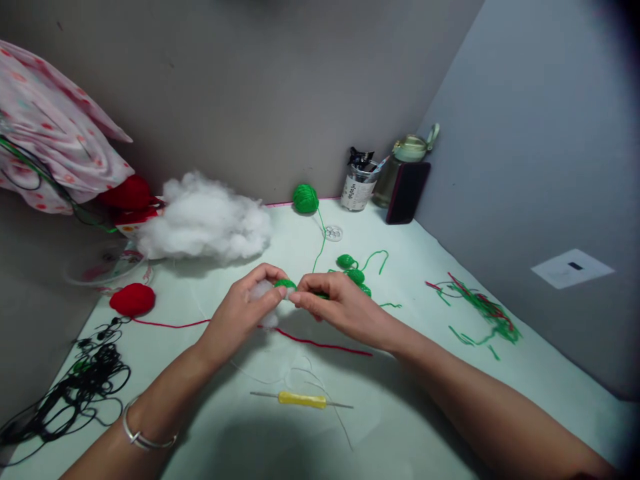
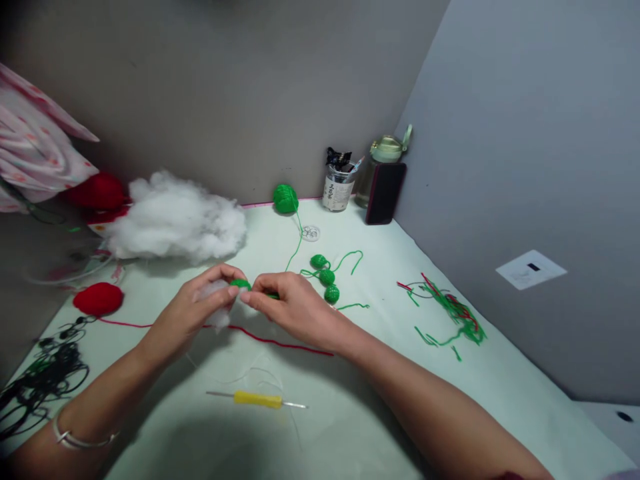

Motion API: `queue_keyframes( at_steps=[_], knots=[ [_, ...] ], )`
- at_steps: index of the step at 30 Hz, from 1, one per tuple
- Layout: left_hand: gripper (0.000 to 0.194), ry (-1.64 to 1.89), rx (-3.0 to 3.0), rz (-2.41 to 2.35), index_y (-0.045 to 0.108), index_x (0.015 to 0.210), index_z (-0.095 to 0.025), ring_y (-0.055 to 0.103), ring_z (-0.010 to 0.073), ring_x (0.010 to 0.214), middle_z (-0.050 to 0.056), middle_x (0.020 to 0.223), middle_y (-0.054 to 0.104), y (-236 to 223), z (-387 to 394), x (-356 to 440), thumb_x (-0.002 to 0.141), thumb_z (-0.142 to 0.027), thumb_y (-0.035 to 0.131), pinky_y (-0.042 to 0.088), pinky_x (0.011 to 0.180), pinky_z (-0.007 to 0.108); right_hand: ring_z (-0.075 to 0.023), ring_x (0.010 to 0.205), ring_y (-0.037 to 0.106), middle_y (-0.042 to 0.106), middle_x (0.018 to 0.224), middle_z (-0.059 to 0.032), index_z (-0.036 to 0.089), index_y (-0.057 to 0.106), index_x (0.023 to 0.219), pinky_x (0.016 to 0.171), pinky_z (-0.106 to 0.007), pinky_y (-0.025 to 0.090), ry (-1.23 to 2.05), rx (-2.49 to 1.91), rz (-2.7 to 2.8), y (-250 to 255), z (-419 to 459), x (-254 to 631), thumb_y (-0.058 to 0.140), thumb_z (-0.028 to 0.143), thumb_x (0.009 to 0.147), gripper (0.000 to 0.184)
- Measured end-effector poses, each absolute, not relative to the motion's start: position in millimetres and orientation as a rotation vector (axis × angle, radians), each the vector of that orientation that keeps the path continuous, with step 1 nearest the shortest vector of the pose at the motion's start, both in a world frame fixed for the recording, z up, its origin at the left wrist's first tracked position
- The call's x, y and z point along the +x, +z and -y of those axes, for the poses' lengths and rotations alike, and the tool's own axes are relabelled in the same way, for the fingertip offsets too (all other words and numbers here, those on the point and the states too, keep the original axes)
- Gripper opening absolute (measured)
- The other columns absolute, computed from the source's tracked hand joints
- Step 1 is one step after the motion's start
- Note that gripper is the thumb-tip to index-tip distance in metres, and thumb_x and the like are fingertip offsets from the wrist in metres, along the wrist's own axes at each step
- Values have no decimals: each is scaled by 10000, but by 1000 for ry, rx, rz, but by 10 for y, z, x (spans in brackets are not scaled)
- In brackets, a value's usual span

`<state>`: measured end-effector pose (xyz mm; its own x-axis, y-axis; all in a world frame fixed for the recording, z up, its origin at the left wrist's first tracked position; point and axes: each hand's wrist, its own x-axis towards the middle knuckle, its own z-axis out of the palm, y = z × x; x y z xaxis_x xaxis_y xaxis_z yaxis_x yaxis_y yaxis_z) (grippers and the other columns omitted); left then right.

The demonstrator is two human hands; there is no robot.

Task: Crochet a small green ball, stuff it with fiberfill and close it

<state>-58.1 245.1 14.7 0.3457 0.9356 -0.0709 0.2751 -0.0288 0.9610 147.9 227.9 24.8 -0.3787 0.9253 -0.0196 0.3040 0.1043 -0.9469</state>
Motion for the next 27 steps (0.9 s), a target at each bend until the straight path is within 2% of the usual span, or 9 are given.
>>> queue_keyframes(
  at_steps=[2,4,7,10,13,19,23,25,27],
  knots=[
    [265,810,1534,-1144,674,985,-244,565,197,759,3,859,630,137,-2445,-576,892,-493,667,465,669,300,-101,599,351,436,608,56,196,590,679,564,-279,272,1250,-1239,1724,210,-2282,1460,641,498,947,407],
    [336,942,1469,-1165,700,1112,-257,618,247,996,40,1045,684,128,-2438,-578,947,-536,610,505,880,352,-100,608,343,419,609,58,194,573,658,570,-283,263,1223,-1292,1667,177,-2284,1435,652,480,926,400],
    [458,1112,1281,-1119,672,1331,-283,538,288,1337,67,1310,678,99,-2417,-574,1041,-547,436,391,1163,446,-94,586,322,376,580,68,200,512,616,560,-287,239,1255,-1390,1689,128,-2267,1389,658,414,899,384],
    [441,1143,1362,-1002,691,1358,-283,437,256,1492,43,1461,640,32,-2384,-530,1065,-406,384,243,1288,437,-89,557,315,369,558,74,207,468,606,549,-291,229,1313,-1440,1811,77,-2243,1358,640,369,891,371],
    [426,927,1569,-939,719,1339,-268,471,261,1486,47,1521,611,-23,-2344,-462,1050,-366,422,270,1295,431,-92,576,311,370,579,72,209,467,616,561,-286,244,1282,-1356,1812,40,-2255,1373,602,332,890,329],
    [494,626,1639,-903,595,1500,-323,453,266,1532,17,1621,553,56,-2331,-517,1038,-484,528,329,1286,442,-90,586,294,338,579,73,212,414,582,559,-287,231,1222,-1335,1770,74,-2317,1462,576,259,826,297],
    [331,894,1691,-990,714,1287,-295,673,243,1270,39,1338,753,100,-2426,-624,961,-353,692,501,1115,385,-90,577,301,344,569,71,206,470,588,555,-286,224,1194,-1355,1722,164,-2333,1480,608,344,858,334],
    [237,1131,1576,-1023,722,1133,-283,715,197,1095,10,1188,768,105,-2468,-647,900,-287,770,552,976,313,-92,575,312,361,565,71,199,523,611,559,-283,234,1185,-1355,1646,185,-2345,1479,626,424,884,368],
    [183,1221,1439,-994,708,1015,-268,705,157,948,-17,1083,743,103,-2481,-646,864,-274,812,553,863,263,-94,580,337,394,570,67,196,545,626,569,-279,255,1137,-1354,1570,174,-2352,1468,635,452,893,380]
  ],
)
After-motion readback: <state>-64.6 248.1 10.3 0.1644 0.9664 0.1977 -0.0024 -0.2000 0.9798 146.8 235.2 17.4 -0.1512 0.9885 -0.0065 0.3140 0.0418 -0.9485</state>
